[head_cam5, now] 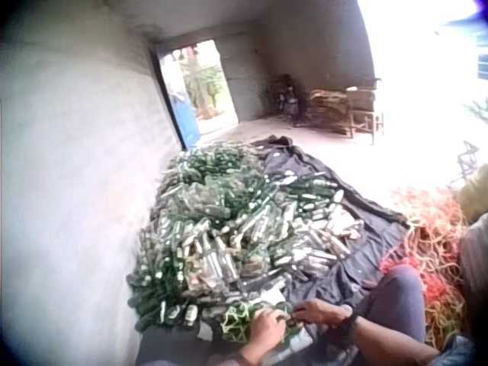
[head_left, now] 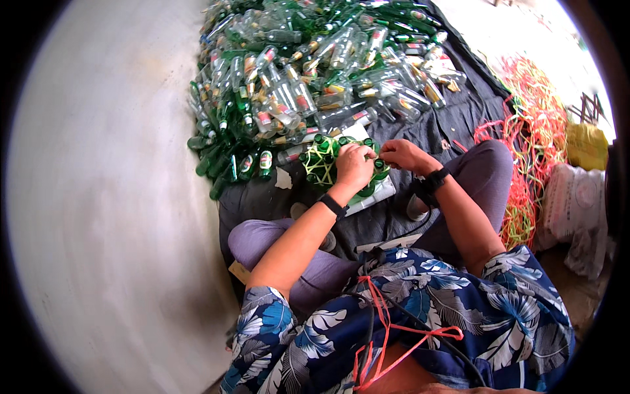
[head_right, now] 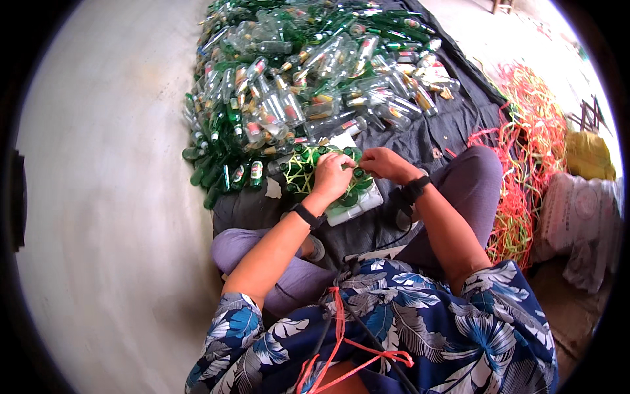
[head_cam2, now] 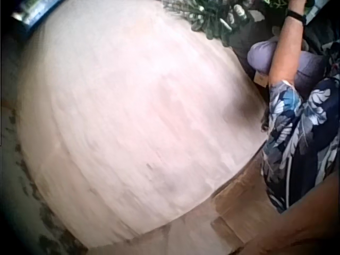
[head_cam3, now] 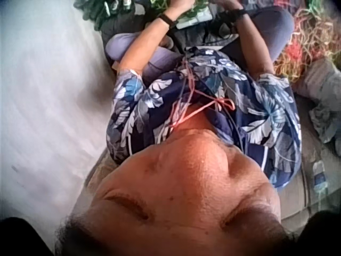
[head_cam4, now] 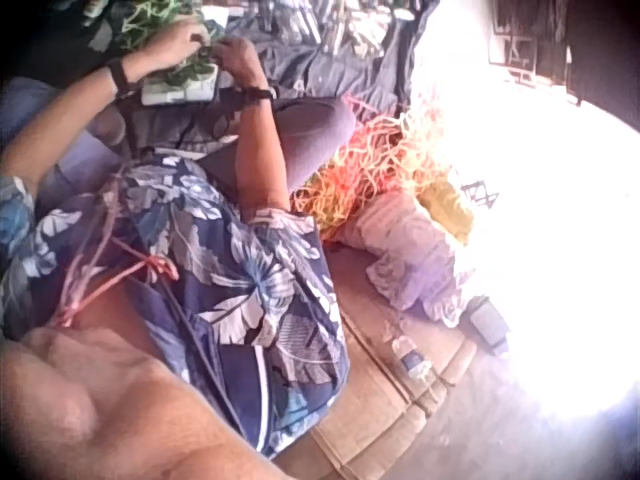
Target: The person sits on the floor and ties green plastic bottles together using a yellow string. They arrange the bottles into a cluster and wrap the string around them to secure them. Later, they place the tied bottles into a white styrofoam box.
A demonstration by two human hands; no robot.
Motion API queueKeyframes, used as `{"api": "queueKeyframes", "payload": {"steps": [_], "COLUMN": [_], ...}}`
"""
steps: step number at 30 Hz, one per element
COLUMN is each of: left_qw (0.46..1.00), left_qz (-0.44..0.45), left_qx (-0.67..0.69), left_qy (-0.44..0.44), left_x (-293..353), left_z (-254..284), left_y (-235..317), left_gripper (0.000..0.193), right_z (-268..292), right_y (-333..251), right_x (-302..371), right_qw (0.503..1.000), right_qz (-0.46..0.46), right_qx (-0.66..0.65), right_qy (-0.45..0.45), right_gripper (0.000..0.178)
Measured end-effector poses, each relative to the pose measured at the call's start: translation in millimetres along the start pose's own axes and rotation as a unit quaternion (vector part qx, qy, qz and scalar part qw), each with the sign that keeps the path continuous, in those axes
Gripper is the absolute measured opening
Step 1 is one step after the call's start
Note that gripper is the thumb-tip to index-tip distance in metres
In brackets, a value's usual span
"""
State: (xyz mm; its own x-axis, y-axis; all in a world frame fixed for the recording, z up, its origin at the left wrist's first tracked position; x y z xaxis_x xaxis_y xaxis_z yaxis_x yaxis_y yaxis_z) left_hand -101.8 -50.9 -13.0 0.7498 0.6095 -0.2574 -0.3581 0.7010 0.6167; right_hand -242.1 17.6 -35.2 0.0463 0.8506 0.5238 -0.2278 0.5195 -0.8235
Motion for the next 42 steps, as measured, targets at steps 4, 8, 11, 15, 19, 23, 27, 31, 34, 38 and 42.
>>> {"api": "queueKeyframes", "payload": {"steps": [4, 8, 11, 15, 19, 23, 27, 31, 34, 38, 42], "left_qw": [0.999, 0.998, 0.993, 0.991, 0.991, 0.985, 0.985, 0.987, 0.988, 0.987, 0.985], "left_qz": [-0.036, -0.011, -0.007, -0.01, -0.007, -0.029, -0.054, -0.076, -0.077, -0.092, -0.1], "left_qx": [-0.029, -0.067, -0.103, -0.111, -0.126, -0.156, -0.162, -0.138, -0.135, -0.135, -0.135], "left_qy": [0.019, -0.012, -0.06, -0.074, -0.054, -0.06, -0.022, 0.008, 0.012, -0.003, -0.04], "left_x": [-1.3, 4.7, 5.5, 9.7, 11.2, 7.3, 10.3, 11.8, 15.6, 16.4, 9.6], "left_z": [6.3, 8.7, 15.9, 9.0, -0.6, -4.8, -4.1, 0.1, 11.7, 13.9, 7.3], "left_y": [12.3, 18.4, 37.3, 44.1, 32.9, 38.9, 39.5, 39.7, 40.9, 43.4, 35.0], "left_gripper": [0.012, 0.017, 0.03, 0.036, 0.027, 0.028, 0.027, 0.02, 0.017, 0.018, 0.018], "right_z": [3.7, -8.0, -9.8, -12.5, -21.7, -20.3, -25.0, -17.7, -22.5, -19.8, -16.4], "right_y": [-10.0, -25.1, -18.8, -25.0, -33.4, -44.9, -42.1, -15.8, -24.8, -18.6, -3.5], "right_x": [-2.2, 0.0, -2.3, 1.4, 5.7, 14.2, 10.2, -2.3, 0.9, 8.0, 5.6], "right_qw": [0.987, 0.972, 0.957, 0.92, 0.925, 0.893, 0.878, 0.82, 0.861, 0.909, 0.921], "right_qz": [0.076, 0.116, 0.132, 0.214, 0.161, 0.206, 0.21, 0.238, 0.219, 0.141, 0.143], "right_qx": [0.129, 0.19, 0.243, 0.296, 0.312, 0.374, 0.417, 0.516, 0.454, 0.382, 0.338], "right_qy": [0.059, 0.071, 0.087, 0.143, 0.145, 0.139, 0.105, 0.071, 0.068, 0.088, 0.13], "right_gripper": [0.021, 0.022, 0.02, 0.014, 0.015, 0.016, 0.015, 0.015, 0.018, 0.022, 0.018]}}
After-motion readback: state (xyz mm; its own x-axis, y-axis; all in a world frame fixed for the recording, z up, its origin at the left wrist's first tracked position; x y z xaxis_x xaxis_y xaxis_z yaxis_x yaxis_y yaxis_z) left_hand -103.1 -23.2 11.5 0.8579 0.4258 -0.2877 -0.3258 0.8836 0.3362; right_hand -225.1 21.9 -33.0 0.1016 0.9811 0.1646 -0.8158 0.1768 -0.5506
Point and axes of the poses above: each hand's wrist, its own x-axis away from the middle knuckle, its own z-axis out of the back of the hand, y = z × x, the point moved 8 cm from there along -x, towards the middle knuckle, and after that the axes turned 11 degrees about -z, right-handed, at the moved point
